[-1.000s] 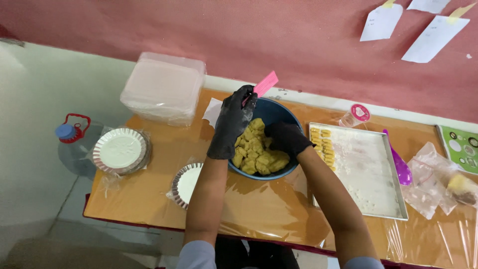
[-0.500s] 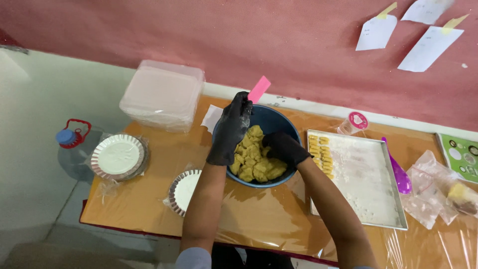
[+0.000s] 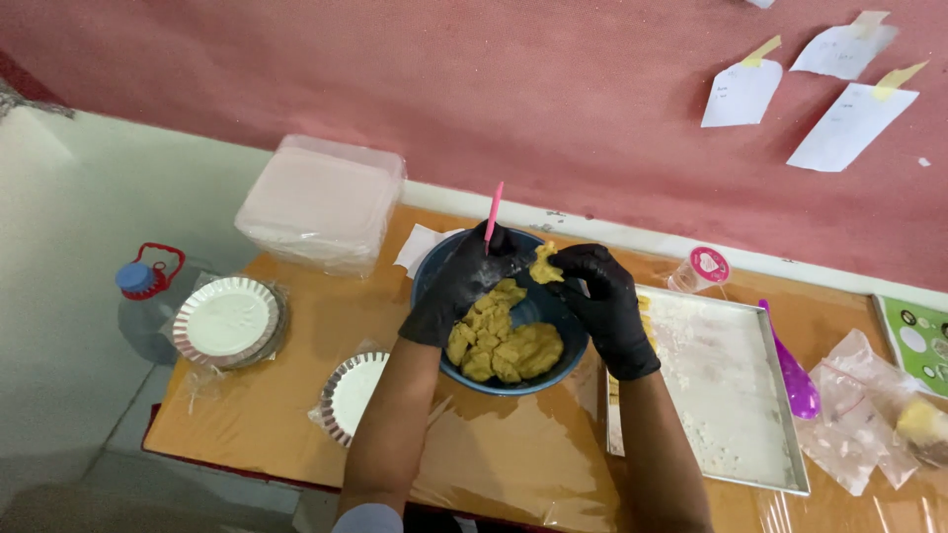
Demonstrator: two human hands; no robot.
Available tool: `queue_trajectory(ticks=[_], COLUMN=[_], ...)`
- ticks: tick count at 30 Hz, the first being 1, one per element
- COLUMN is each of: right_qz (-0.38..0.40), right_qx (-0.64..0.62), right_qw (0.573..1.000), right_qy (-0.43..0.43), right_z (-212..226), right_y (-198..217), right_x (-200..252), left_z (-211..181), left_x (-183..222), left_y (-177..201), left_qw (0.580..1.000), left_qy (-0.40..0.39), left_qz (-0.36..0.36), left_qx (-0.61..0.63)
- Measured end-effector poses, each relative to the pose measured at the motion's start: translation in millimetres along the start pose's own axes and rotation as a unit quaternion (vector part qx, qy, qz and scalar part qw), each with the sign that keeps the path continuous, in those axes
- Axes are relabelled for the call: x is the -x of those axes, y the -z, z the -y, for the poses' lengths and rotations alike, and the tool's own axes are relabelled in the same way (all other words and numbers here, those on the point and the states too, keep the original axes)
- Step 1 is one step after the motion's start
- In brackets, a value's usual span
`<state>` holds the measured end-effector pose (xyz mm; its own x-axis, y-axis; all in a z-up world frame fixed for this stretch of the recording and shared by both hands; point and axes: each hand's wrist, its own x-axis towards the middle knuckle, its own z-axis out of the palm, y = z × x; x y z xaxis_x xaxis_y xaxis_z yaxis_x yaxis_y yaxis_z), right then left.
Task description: Shaping small pieces of dough using a manual mold and placing them on a tray.
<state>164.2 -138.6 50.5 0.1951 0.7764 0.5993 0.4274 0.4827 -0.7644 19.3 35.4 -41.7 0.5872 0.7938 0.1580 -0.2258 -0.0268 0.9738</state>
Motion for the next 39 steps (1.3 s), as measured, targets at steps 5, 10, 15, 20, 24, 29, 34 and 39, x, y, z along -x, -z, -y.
queue_trajectory(ticks=[5,10,15,20,24,29,34,39], right_qz=[-0.04,-0.058,-0.011,-0.053,-0.027,-0.048,-0.045,-0.108], right_qx=[0.054,0.179,0.057,0.006,0.044,0.008,0.046,-0.118], right_qw=[0.997,0.982,0.998,0.992,0.995,0.992,0.985,0.969], right_qy=[0.023,0.003,-0.037,-0.112,-0.084,-0.118,-0.159,-0.187], right_z=[-28.4,-34.5,-5.6,5.2,-11.5,-18.0,-22.4,-47.6], right_y=[-7.2,-7.3,3.9,-8.9,-3.0,-7.3,-7.9,-11.9], right_x=[13.3,13.4,0.4,-0.8,4.6,4.7,4.1,12.4], left_z=[-79.4,-82.9,-65.4,-54.0,-59.9,-41.8,-87.3,-53.5], left_x=[43.6,45.2,42.8,36.9,35.5,33.0,43.9,36.0], left_y=[-36.8,-36.5,-18.5,-14.4,-18.7,-9.6,-23.2,-19.4], left_qw=[1.0,1.0,0.996,0.986,0.971,0.969,0.98,0.983], left_qy=[-0.019,-0.013,-0.038,-0.064,-0.091,-0.116,-0.126,-0.121], left_qz=[-0.001,-0.021,0.07,0.09,0.062,0.054,0.074,0.069], left_qx=[-0.024,-0.01,-0.048,-0.123,-0.211,-0.211,-0.138,-0.118])
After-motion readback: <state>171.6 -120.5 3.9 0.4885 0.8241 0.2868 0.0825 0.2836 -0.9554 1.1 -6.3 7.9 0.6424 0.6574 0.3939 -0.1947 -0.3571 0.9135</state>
